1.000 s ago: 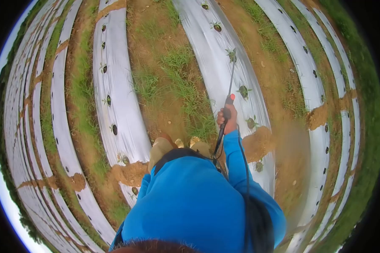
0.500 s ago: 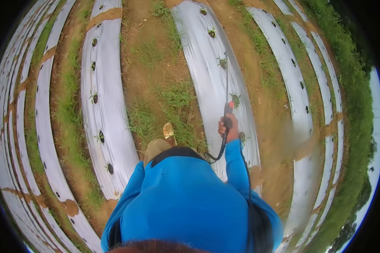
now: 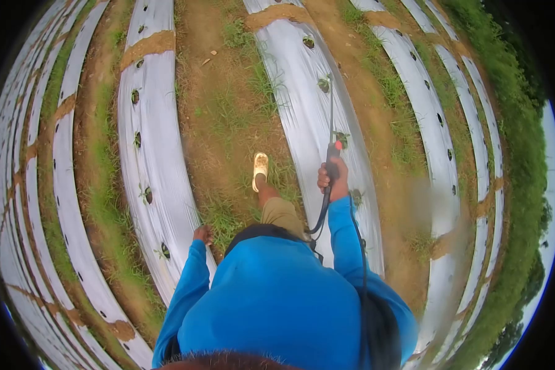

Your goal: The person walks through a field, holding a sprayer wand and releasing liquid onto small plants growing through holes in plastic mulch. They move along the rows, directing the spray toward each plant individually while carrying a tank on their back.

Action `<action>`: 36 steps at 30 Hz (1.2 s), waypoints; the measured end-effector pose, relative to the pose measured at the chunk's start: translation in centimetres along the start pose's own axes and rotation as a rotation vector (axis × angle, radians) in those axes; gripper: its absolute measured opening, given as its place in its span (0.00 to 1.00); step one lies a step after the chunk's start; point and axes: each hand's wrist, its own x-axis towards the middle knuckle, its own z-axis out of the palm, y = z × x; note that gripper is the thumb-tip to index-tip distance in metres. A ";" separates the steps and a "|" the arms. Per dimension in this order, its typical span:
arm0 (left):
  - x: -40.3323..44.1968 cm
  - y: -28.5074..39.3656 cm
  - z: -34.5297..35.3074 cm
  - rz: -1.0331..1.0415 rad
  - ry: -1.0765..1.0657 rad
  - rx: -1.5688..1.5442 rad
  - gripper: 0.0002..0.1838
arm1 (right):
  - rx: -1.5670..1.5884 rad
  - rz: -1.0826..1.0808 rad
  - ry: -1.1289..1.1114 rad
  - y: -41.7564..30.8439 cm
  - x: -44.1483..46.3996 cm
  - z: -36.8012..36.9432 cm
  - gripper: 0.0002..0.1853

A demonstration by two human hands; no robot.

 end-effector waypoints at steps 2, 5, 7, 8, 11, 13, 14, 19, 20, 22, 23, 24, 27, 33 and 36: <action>0.5 1.3 0.4 -0.109 0.013 0.014 0.15 | 0.013 -0.016 0.030 -1.2 5.1 2.8 0.18; 2.6 4.9 1.6 -0.134 0.080 0.038 0.17 | 0.041 -0.027 0.016 -4.1 12.4 6.8 0.18; 4.1 8.4 2.3 -0.082 0.152 0.070 0.18 | 0.105 0.001 -0.028 -7.5 15.9 10.5 0.18; 4.9 10.8 2.3 0.109 0.162 0.267 0.18 | 0.118 0.010 -0.070 -9.0 17.8 11.8 0.18; 6.7 18.9 2.4 0.336 0.101 0.319 0.19 | 0.122 0.028 -0.119 -12.4 23.4 15.4 0.18; 9.2 24.6 3.0 0.374 0.124 0.180 0.17 | 0.119 0.047 -0.100 -14.8 26.9 18.3 0.18; 5.8 30.5 4.5 0.213 0.122 0.136 0.17 | 0.078 0.048 -0.094 -15.8 28.1 19.9 0.18; 10.3 42.5 5.1 0.125 0.088 -0.043 0.11 | 0.043 0.019 0.010 -17.4 36.0 26.4 0.18; 12.3 44.3 5.0 0.119 0.067 -0.076 0.11 | 0.027 0.012 0.010 -17.6 37.7 27.7 0.18; 19.2 44.5 4.0 0.118 0.015 -0.072 0.16 | 0.012 0.022 0.011 -18.0 40.9 30.2 0.18; 23.8 43.4 3.0 0.115 -0.034 -0.052 0.21 | 0.013 0.033 0.016 -18.1 42.8 31.5 0.19; 30.2 40.6 2.3 0.290 0.005 0.099 0.21 | 0.013 0.038 0.012 -18.2 44.8 32.8 0.19; 33.8 47.1 1.2 0.559 0.126 0.440 0.23 | 0.011 0.035 -0.009 -19.6 49.9 37.8 0.19; 31.7 71.0 0.9 0.042 -0.052 -0.009 0.21 | 0.119 0.044 -0.163 -26.0 57.8 50.1 0.19; 31.4 84.7 0.9 0.164 0.000 -0.103 0.16 | 0.117 -0.023 -0.144 -28.6 62.6 55.1 0.18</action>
